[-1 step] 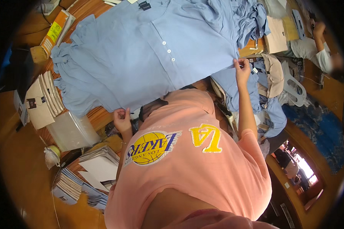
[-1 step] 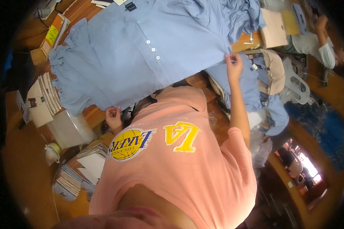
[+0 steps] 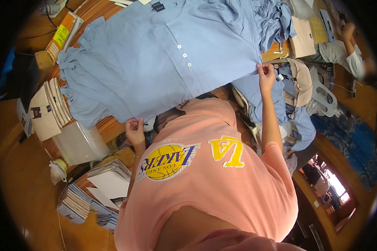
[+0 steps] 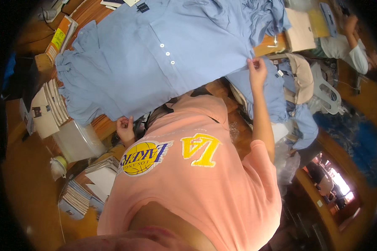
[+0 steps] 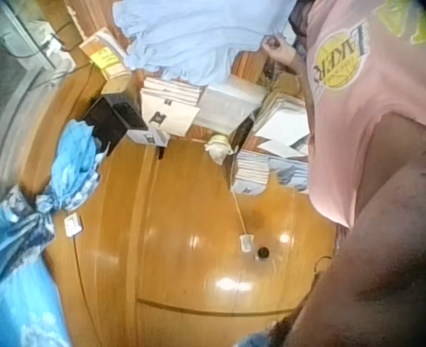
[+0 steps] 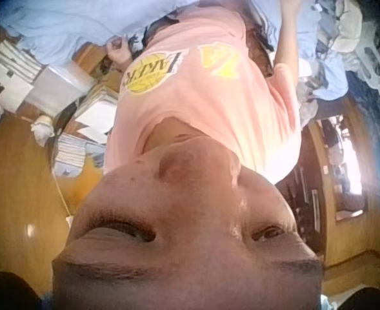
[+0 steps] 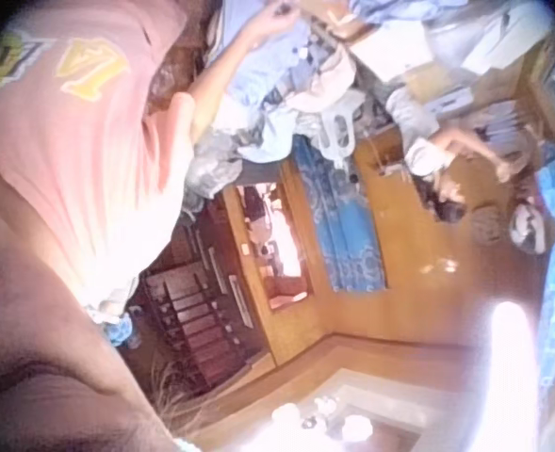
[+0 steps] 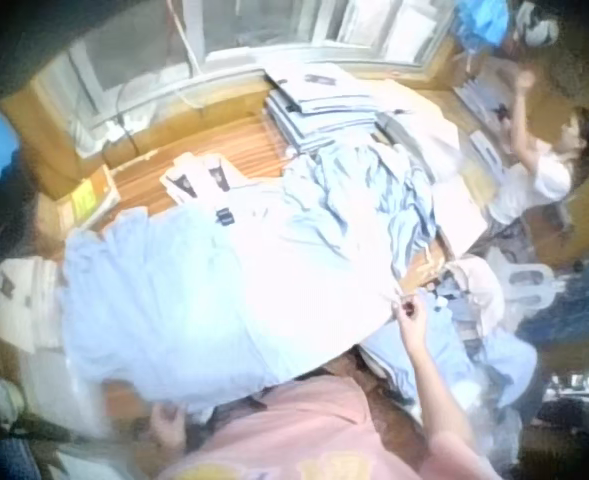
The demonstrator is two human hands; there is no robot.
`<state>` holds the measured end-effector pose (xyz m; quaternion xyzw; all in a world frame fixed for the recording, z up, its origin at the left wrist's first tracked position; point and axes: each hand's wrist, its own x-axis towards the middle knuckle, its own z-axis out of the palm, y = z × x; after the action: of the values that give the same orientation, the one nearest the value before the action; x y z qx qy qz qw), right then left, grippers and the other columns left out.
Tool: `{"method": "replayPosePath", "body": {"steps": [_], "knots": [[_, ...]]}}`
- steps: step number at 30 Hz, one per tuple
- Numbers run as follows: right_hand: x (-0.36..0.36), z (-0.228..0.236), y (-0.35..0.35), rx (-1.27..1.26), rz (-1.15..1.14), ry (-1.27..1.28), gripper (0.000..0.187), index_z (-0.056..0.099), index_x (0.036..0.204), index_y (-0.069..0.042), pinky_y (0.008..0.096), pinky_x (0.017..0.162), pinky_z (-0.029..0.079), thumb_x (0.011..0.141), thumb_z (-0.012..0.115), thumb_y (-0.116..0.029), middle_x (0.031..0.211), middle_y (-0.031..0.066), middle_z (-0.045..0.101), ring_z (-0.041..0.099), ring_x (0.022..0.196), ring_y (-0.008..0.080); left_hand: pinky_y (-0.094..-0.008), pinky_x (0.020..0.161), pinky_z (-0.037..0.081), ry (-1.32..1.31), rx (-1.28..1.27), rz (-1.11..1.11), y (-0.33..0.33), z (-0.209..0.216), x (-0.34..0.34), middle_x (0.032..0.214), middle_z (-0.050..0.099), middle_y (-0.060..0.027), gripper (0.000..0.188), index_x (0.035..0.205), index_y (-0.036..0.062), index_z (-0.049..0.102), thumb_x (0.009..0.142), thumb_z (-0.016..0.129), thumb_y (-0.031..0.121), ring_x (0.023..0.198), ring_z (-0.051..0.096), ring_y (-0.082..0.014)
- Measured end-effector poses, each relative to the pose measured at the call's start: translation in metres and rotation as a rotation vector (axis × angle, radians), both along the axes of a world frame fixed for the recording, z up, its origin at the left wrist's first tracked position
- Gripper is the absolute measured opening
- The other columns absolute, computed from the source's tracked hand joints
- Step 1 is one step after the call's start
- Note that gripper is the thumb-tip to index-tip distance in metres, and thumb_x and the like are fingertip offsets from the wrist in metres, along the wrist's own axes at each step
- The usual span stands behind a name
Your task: The person buttons several blue shirts by hand one by one.
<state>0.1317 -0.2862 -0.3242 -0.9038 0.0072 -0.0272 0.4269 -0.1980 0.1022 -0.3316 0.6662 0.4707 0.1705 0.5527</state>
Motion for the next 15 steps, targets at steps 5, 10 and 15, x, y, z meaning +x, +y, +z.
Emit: {"method": "replayPosePath", "body": {"steps": [5, 10, 15], "knots": [[0.003, -0.004, -0.004, 0.405, 0.087, 0.284, 0.022, 0.05, 0.095, -0.005, 0.0214, 0.059, 0.039, 0.08, 0.066, -0.006, 0.077, 0.0006, 0.054, 0.047, 0.069, 0.0065, -0.0208, 0.055, 0.036, 0.121, 0.157, -0.182, -0.001, 0.0, -0.01, 0.071, 0.047, 0.003, 0.016, 0.087, 0.0013, 0.054, 0.084, 0.065, 0.012, 0.063, 0.041, -0.0057], [-0.01, 0.118, -0.049, 0.834, 0.027, 0.023, 0.027, 0.049, 0.1, -0.008, 0.0201, 0.064, 0.039, 0.079, 0.061, 0.002, 0.081, -0.0002, 0.052, 0.049, 0.074, 0.0064, -0.0332, 0.075, 0.045, -0.362, 0.236, 0.147, -0.017, 0.14, 0.054, 0.093, 0.055, -0.0069, 0.024, 0.106, 0.004, 0.051, 0.087, 0.054, 0.018, 0.084, 0.053, -0.0174], [-0.069, 0.225, -0.214, 1.223, 0.16, -0.208, 0.02, 0.045, 0.099, -0.012, 0.033, 0.076, 0.046, 0.083, 0.054, -0.005, 0.088, 0.0064, 0.056, 0.055, 0.083, 0.0163, -0.041, 0.083, 0.047, -0.761, 0.204, 0.14, -0.108, 0.266, 0.132, 0.099, 0.057, -0.0104, 0.03, 0.101, 0.0079, 0.051, 0.086, 0.044, 0.032, 0.093, 0.057, -0.0229]]}}
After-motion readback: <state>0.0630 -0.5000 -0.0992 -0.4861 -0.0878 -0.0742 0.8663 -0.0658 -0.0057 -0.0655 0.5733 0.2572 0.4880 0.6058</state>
